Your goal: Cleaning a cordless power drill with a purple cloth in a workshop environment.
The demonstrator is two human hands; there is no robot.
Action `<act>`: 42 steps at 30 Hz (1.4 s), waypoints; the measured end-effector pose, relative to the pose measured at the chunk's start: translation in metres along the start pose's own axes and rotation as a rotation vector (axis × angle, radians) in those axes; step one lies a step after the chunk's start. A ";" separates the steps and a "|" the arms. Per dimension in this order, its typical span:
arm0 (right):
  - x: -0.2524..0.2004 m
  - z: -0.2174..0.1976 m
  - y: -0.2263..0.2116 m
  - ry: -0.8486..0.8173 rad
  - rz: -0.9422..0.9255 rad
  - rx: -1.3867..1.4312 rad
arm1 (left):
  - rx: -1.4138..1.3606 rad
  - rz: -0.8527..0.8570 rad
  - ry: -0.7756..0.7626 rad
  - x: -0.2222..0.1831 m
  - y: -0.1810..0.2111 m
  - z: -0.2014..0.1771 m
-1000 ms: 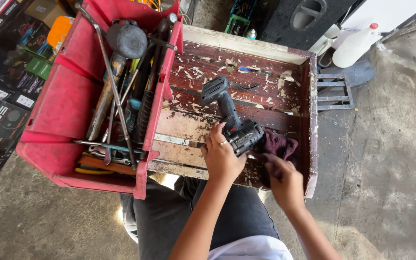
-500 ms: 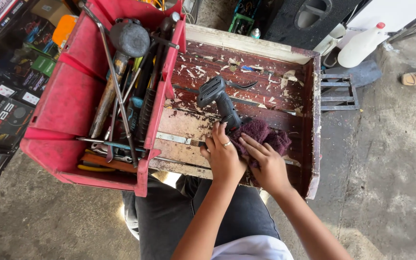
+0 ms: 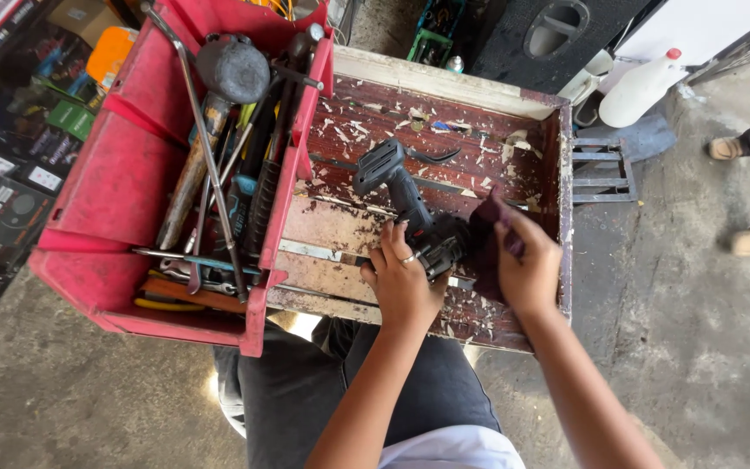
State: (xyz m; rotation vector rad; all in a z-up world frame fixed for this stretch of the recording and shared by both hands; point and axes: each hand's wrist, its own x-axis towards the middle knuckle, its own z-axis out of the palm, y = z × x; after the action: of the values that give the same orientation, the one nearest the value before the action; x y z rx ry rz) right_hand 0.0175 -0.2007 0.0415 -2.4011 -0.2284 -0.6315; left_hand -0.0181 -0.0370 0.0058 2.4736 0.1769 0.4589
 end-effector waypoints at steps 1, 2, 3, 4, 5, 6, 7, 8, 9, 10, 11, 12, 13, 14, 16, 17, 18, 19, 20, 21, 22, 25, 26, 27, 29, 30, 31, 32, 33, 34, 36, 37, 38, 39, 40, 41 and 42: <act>-0.004 -0.006 -0.021 0.000 -0.009 0.092 | -0.008 -0.003 0.000 -0.001 0.000 0.001; -0.018 0.001 -0.029 -0.002 -0.008 0.089 | -0.011 -0.006 -0.002 -0.004 -0.002 0.008; -0.032 0.008 -0.036 -0.162 -0.054 0.081 | 0.019 -0.010 0.021 -0.006 -0.004 0.015; -0.046 0.017 -0.045 -0.317 -0.099 0.079 | 0.053 -0.011 0.046 -0.007 -0.008 0.021; -0.046 0.020 -0.038 -0.316 -0.099 0.081 | 0.056 -0.009 0.047 -0.003 -0.007 0.019; -0.048 0.021 -0.031 -0.287 -0.105 0.080 | 0.031 -0.005 0.018 -0.004 -0.007 0.017; -0.051 0.023 -0.025 -0.258 -0.111 0.080 | 0.006 -0.002 -0.010 -0.004 -0.007 0.015; -0.048 0.023 -0.023 -0.264 -0.109 0.085 | 0.012 -0.007 -0.014 -0.004 -0.006 0.010; -0.045 0.023 -0.022 -0.245 -0.104 0.065 | 0.014 0.000 0.012 -0.003 -0.005 0.005; -0.039 0.022 -0.019 -0.214 -0.102 0.039 | 0.009 0.016 0.043 0.001 -0.001 0.003; -0.036 0.019 -0.022 -0.210 -0.103 0.036 | 0.006 0.020 0.044 -0.002 -0.002 0.005; -0.031 0.017 -0.026 -0.193 -0.076 0.049 | 0.008 0.023 0.045 -0.002 -0.003 0.007; -0.026 0.015 -0.031 -0.175 -0.050 0.062 | 0.010 0.026 0.046 -0.003 -0.004 0.008; -0.027 0.017 -0.019 -0.178 -0.050 0.066 | 0.014 0.024 0.046 -0.003 -0.005 0.009; -0.028 0.021 0.005 -0.142 0.037 0.195 | 0.004 0.029 0.036 -0.003 -0.006 0.010; -0.032 0.024 0.014 -0.142 0.037 0.200 | 0.009 0.029 0.037 -0.003 -0.008 0.008; -0.037 0.023 0.024 -0.060 0.193 0.301 | -0.011 0.025 0.016 -0.003 -0.008 0.008; -0.040 0.022 0.035 0.023 0.349 0.400 | -0.030 0.021 -0.005 -0.003 -0.007 0.008; -0.043 0.023 0.026 0.024 0.347 0.396 | -0.035 0.021 -0.004 -0.003 -0.008 0.009; -0.046 0.024 0.018 0.010 0.315 0.372 | -0.028 0.018 -0.002 -0.003 -0.009 0.011; -0.050 0.025 0.009 -0.002 0.285 0.346 | -0.020 0.017 -0.004 -0.004 -0.010 0.014; -0.041 0.021 -0.046 -0.162 0.159 0.438 | 0.018 0.019 0.043 -0.004 -0.009 0.013; -0.037 0.024 -0.041 -0.161 0.162 0.438 | 0.019 0.019 0.040 -0.002 -0.006 0.010; -0.034 0.026 -0.035 -0.146 0.171 0.424 | 0.020 0.024 0.052 -0.001 -0.003 0.008; -0.034 0.034 -0.016 -0.134 0.189 0.416 | 0.030 0.028 0.056 -0.003 -0.003 0.004; -0.034 0.040 0.000 -0.126 0.265 0.444 | 0.030 0.031 0.055 -0.002 -0.003 0.005; -0.034 0.045 0.017 -0.117 0.341 0.472 | 0.029 0.035 0.054 -0.001 -0.003 0.006; -0.034 0.047 0.018 -0.107 0.342 0.470 | 0.026 0.044 0.053 -0.001 -0.003 0.006; -0.034 0.048 0.019 -0.093 0.427 0.530 | 0.021 0.033 0.025 -0.001 -0.003 0.006; -0.036 0.050 0.021 -0.086 0.513 0.588 | 0.016 0.016 -0.005 -0.003 -0.003 0.005; -0.030 0.041 -0.002 -0.068 0.594 0.635 | 0.018 0.020 -0.014 -0.005 -0.011 0.017; -0.027 0.037 -0.013 -0.054 0.673 0.683 | 0.022 0.021 -0.021 -0.006 -0.015 0.023; -0.031 0.036 -0.017 -0.051 0.675 0.683 | 0.022 0.024 -0.022 -0.006 -0.014 0.021; -0.035 0.036 -0.020 -0.050 0.679 0.675 | 0.029 0.024 -0.018 -0.007 -0.014 0.018; -0.037 0.034 -0.022 -0.045 0.681 0.664 | 0.032 0.027 -0.013 -0.005 -0.012 0.016; -0.035 0.030 -0.032 -0.038 0.680 0.662 | 0.028 0.033 -0.013 -0.002 -0.007 0.009; -0.034 0.026 -0.041 -0.064 0.679 0.660 | 0.040 0.033 0.003 -0.002 -0.002 0.002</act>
State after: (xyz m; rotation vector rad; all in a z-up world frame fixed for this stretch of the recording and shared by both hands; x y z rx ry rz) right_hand -0.0152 -0.1525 0.0292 -1.6967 0.3067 -0.1216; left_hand -0.0190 -0.0366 0.0030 2.5182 0.1476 0.4775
